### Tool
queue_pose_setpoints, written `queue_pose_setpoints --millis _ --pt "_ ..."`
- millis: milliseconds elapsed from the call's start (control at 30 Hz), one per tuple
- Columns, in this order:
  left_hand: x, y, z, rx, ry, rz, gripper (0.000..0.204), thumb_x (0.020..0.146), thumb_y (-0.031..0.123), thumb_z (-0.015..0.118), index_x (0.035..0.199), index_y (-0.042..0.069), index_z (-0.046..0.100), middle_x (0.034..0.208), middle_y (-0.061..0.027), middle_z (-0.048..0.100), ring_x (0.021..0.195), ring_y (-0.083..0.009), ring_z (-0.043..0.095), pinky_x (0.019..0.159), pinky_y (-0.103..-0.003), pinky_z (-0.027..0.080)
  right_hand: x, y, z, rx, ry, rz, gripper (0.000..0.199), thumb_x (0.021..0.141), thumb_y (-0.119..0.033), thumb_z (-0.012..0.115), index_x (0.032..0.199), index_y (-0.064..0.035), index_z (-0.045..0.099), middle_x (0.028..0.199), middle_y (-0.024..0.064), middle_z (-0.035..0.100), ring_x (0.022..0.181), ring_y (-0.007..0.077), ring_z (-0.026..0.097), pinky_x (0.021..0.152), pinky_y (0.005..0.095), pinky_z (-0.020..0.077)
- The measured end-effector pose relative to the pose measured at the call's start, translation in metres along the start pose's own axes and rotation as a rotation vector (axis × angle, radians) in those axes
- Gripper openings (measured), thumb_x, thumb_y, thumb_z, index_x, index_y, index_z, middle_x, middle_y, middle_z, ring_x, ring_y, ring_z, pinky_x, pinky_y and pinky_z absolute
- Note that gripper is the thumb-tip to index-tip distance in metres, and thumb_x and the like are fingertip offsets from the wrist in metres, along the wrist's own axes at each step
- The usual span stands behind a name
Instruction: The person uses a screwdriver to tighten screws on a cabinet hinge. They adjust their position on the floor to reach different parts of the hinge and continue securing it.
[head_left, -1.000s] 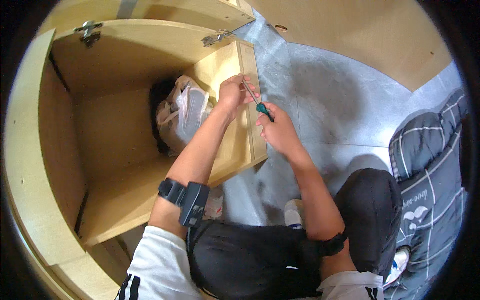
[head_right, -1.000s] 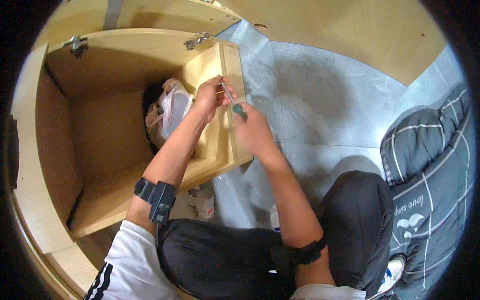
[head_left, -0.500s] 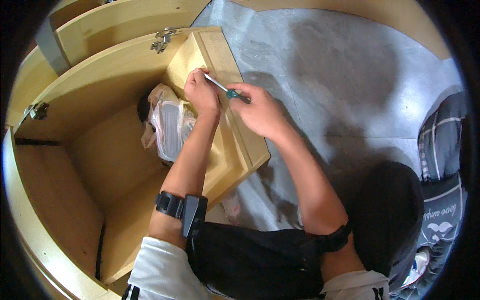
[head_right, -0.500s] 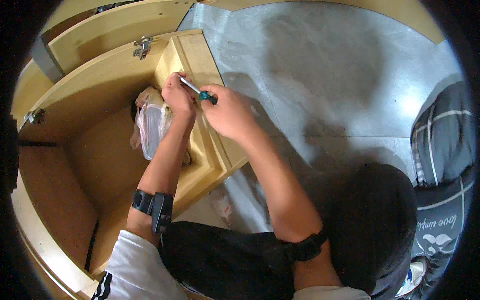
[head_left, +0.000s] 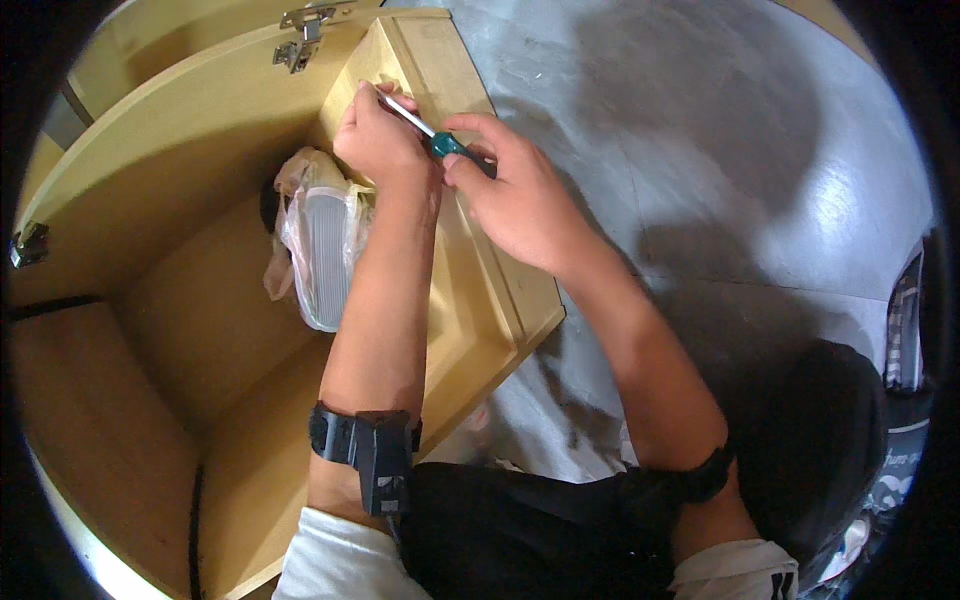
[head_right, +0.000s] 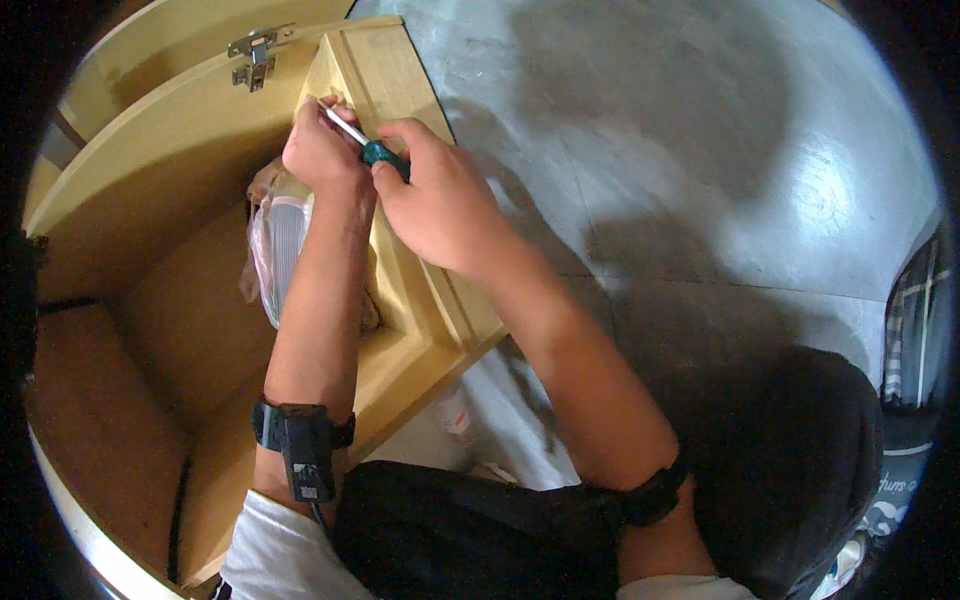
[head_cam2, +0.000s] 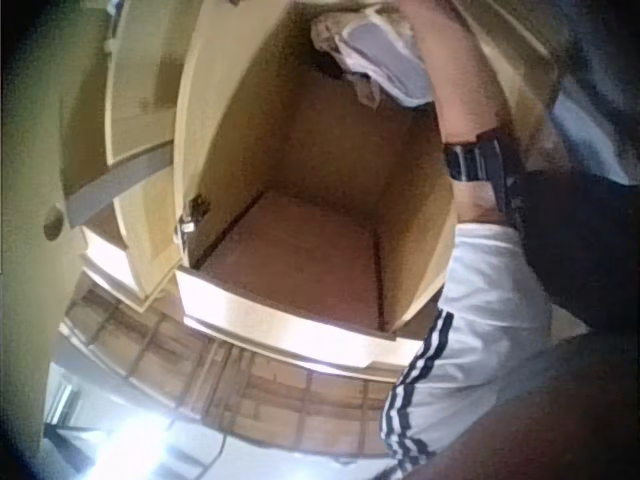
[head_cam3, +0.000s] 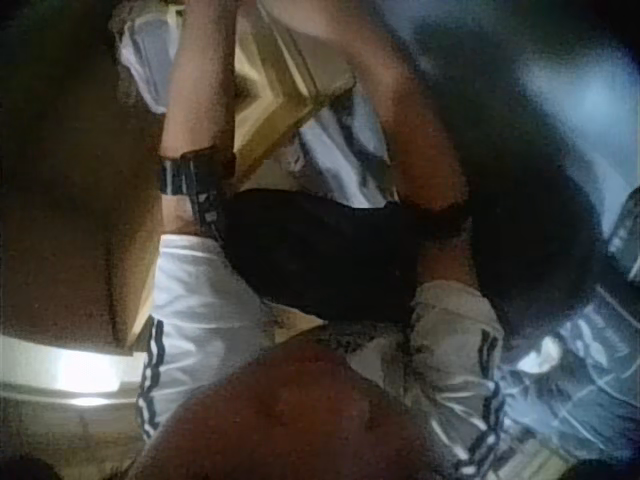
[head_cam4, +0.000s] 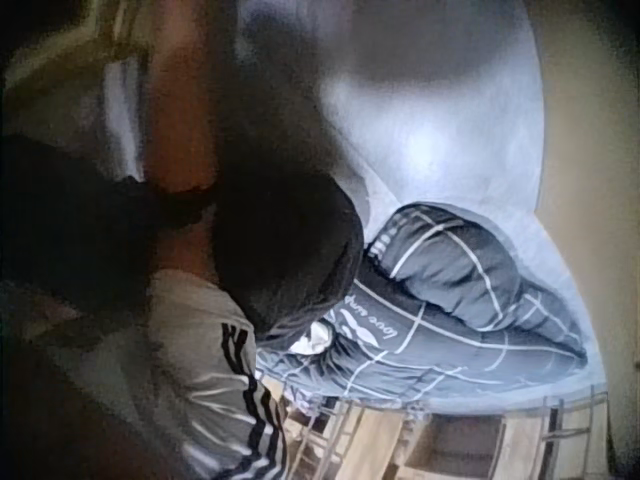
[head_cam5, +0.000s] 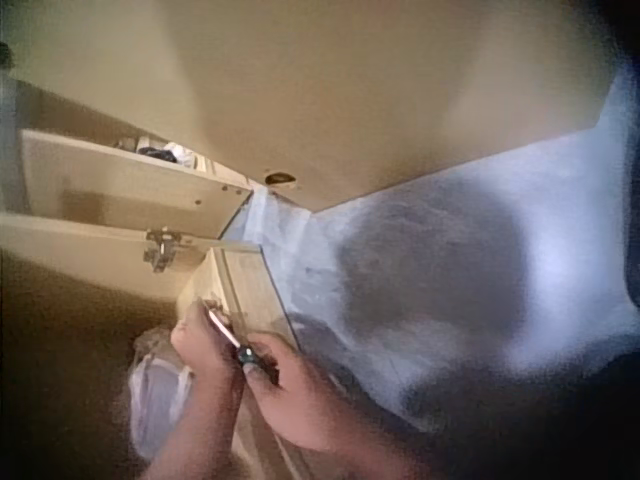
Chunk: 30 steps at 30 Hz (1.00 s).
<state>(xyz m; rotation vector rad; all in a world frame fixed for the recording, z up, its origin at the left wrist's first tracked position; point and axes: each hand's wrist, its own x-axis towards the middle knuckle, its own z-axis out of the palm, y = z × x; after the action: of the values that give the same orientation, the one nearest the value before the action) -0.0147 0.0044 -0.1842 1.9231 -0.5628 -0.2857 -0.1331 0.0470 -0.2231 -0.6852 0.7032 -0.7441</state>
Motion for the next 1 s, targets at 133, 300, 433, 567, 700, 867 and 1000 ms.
queue_pose_setpoints --millis 133,300,433,567,700,867,1000 --pt "0.014 0.002 -0.002 -0.049 -0.044 -0.046 0.019 0.085 0.011 0.051 0.070 -0.001 0.056 0.053 -0.0096 0.054 0.043 -0.0138 0.050 0.040 -0.024 0.037 0.010 -0.001 0.002 -0.001 -0.040 -0.032 0.033 0.084 -0.015 0.056 0.114 -0.0002 0.058 0.096 0.0223 0.065 0.089 0.0373 0.063 0.079 0.0414 0.0487" --pt "0.029 -0.007 0.000 -0.151 -0.065 0.022 0.017 0.085 0.010 0.052 0.075 -0.002 0.056 0.057 -0.0104 0.057 0.044 -0.0144 0.051 0.040 -0.024 0.038 0.023 0.003 0.009 0.004 0.024 -0.155 0.031 0.084 -0.015 0.056 0.110 0.0012 0.060 0.088 0.0238 0.064 0.082 0.0374 0.063 0.074 0.0413 0.0492" --pt "0.034 -0.012 -0.002 -0.146 -0.058 -0.003 0.013 0.083 0.006 0.053 0.076 -0.004 0.056 0.060 -0.0104 0.057 0.048 -0.0152 0.053 0.044 -0.025 0.041 0.026 0.006 0.011 -0.017 -0.005 -0.170 0.031 0.085 -0.013 0.056 0.112 0.0016 0.059 0.086 0.0179 0.064 0.074 0.0283 0.060 0.068 0.0355 0.0480" --pt "0.035 -0.015 0.001 -0.220 0.005 0.042 0.008 0.081 0.003 0.054 0.077 -0.004 0.057 0.063 -0.0112 0.058 0.051 -0.0161 0.054 0.048 -0.026 0.044 0.027 0.005 0.013 -0.027 -0.024 -0.185 0.032 0.089 -0.008 0.056 0.120 0.0015 0.056 0.087 0.0059 0.063 0.063 0.0088 0.053 0.058 0.0239 0.0455" --pt "0.032 -0.013 0.003 -0.189 0.017 0.033 0.007 0.079 0.002 0.053 0.076 -0.004 0.056 0.063 -0.0109 0.057 0.052 -0.0168 0.055 0.050 -0.028 0.046 0.028 0.004 0.011 -0.060 -0.017 -0.189 0.032 0.089 -0.008 0.056 0.120 0.0016 0.056 0.088 0.0056 0.064 0.063 0.0084 0.053 0.058 0.0239 0.0455" --pt "0.030 -0.012 0.005 -0.143 0.053 0.033 0.007 0.079 0.002 0.053 0.076 -0.004 0.056 0.062 -0.0111 0.057 0.052 -0.0175 0.054 0.050 -0.028 0.046 0.029 0.004 0.007 -0.044 -0.040 -0.186 0.031 0.089 -0.007 0.056 0.119 0.0018 0.057 0.087 0.0050 0.064 0.062 0.0079 0.052 0.058 0.0239 0.0450" --pt "0.030 -0.013 0.004 -0.139 0.037 0.062 0.007 0.078 0.002 0.054 0.075 -0.004 0.056 0.061 -0.0113 0.057 0.052 -0.0177 0.054 0.050 -0.028 0.045 0.030 0.006 0.009 -0.083 -0.011 -0.224 0.031 0.088 -0.007 0.057 0.118 0.0020 0.057 0.085 0.0047 0.064 0.061 0.0076 0.052 0.057 0.0238 0.0446"
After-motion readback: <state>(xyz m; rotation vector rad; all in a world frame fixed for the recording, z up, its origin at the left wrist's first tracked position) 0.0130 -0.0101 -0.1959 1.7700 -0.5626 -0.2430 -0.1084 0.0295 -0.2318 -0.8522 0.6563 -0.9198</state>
